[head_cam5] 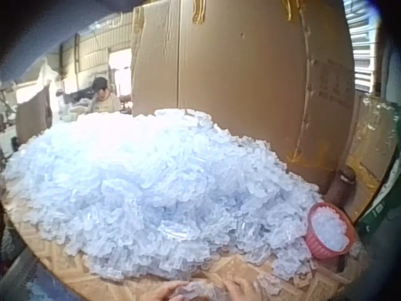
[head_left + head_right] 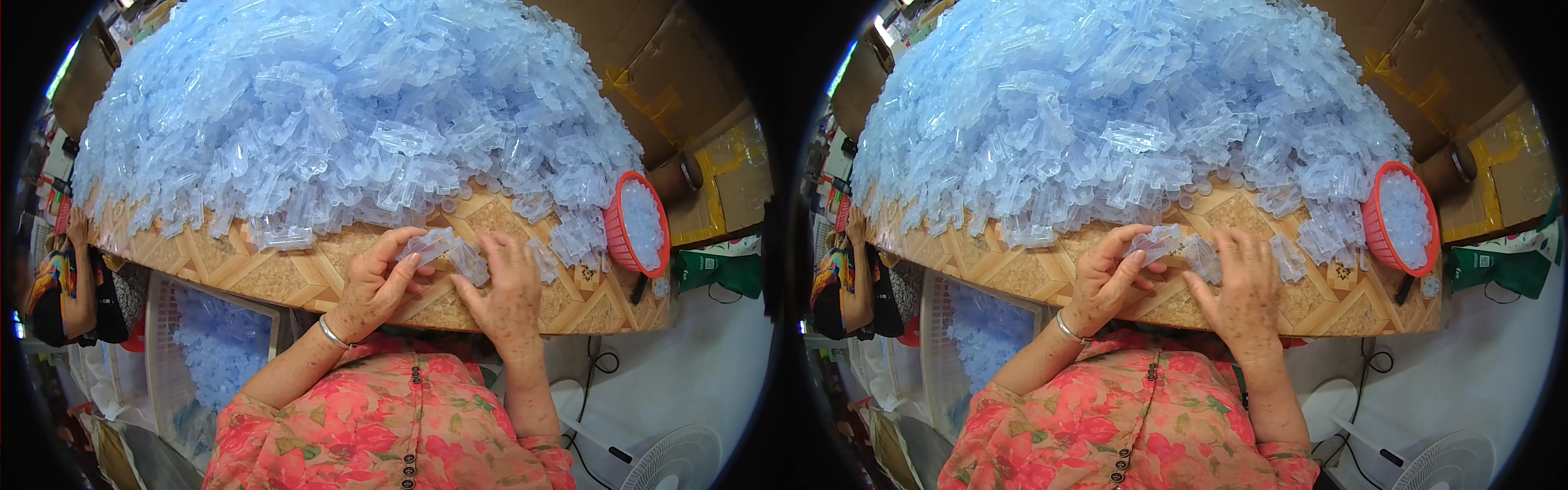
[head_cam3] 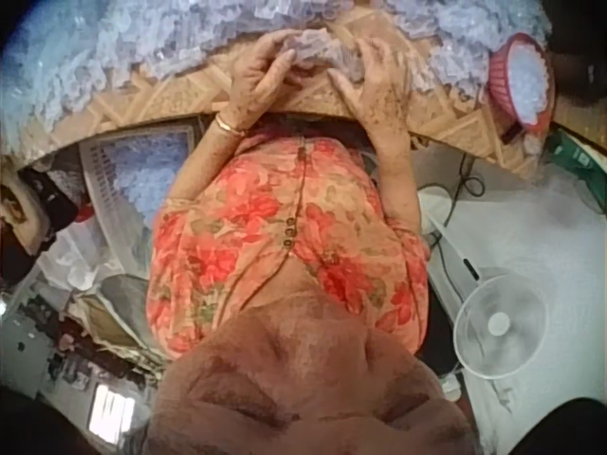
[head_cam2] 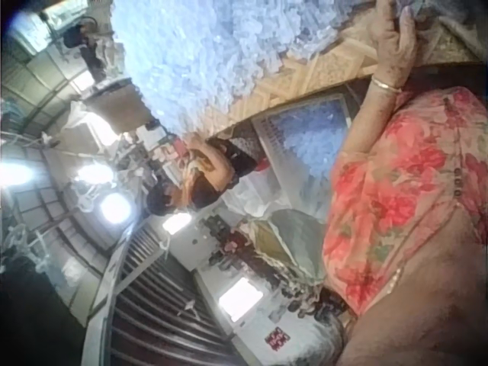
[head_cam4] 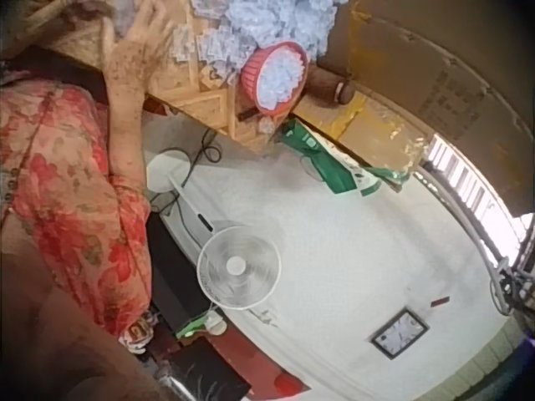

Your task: The person sits at a wooden table and repeatedly picks up small, translucent plastic components. They insert a small circular piece into a rectangular housing, press the parts together, and place the assembled unit on the table. The process is repeated continuously with a large pile of parts visible in the background.

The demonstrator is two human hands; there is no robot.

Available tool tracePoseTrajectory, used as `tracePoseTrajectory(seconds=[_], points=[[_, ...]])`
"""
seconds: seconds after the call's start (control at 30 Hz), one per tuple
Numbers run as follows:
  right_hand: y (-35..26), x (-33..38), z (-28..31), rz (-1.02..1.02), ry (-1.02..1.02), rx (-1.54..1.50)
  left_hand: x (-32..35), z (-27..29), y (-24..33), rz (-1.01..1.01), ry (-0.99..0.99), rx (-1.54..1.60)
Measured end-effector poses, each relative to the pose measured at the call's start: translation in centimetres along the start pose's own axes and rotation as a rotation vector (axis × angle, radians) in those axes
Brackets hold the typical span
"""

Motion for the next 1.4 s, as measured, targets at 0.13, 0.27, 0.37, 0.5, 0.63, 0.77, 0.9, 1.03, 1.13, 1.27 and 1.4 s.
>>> tracePoseTrajectory(seconds=[0.13,0.27,0.37,0.5,0.63,0.77,0.9,1.03,1.13,1.27,1.4], points=[[0.1,0.4,-1.0,0.171,-0.066,-0.063,0.0,0.2,-0.1,0.010,-0.007,0.027],[-0.3,0.5,0.4,0.069,-0.005,-0.017,-0.1,0.4,-0.4,0.029,0.010,0.091],[-0.7,0.9,-0.2,-0.016,0.053,0.093,-0.2,0.4,-0.7,0.031,0.018,0.100],[-0.4,1.1,-1.2,0.003,0.070,0.071,-0.2,0.3,-0.6,-0.011,0.012,0.079],[-0.3,1.1,-0.2,0.014,0.215,-0.202,-0.1,0.3,-0.6,-0.019,0.023,0.073],[-2.6,1.2,0.9,0.146,0.303,-0.392,0.0,0.1,-0.4,-0.054,-0.026,0.050],[-3.1,0.9,-0.4,0.144,0.271,-0.479,0.4,-0.1,-0.2,-0.120,-0.084,-0.012],[-2.8,1.1,-0.6,0.172,0.237,-0.387,1.5,-1.2,0.1,0.087,-0.119,0.262],[-2.3,1.4,-0.7,0.172,0.218,-0.408,1.5,-1.7,-0.1,0.143,-0.146,0.395],[-1.5,1.8,-0.7,0.092,0.254,-0.505,1.0,-2.4,0.0,0.168,-0.205,0.406],[-1.2,1.9,-0.4,0.110,0.229,-0.493,1.0,-3.1,0.4,0.144,-0.271,0.417]])
Point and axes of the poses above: each hand's wrist, its own x-axis away from the middle knuckle, its own z-axis out of the back of the hand, y = z × x, the point moved 7 cm from there along -x, towards the middle knuckle, and after that the axes turned 2 degrees about x, right-handed, at the moved point
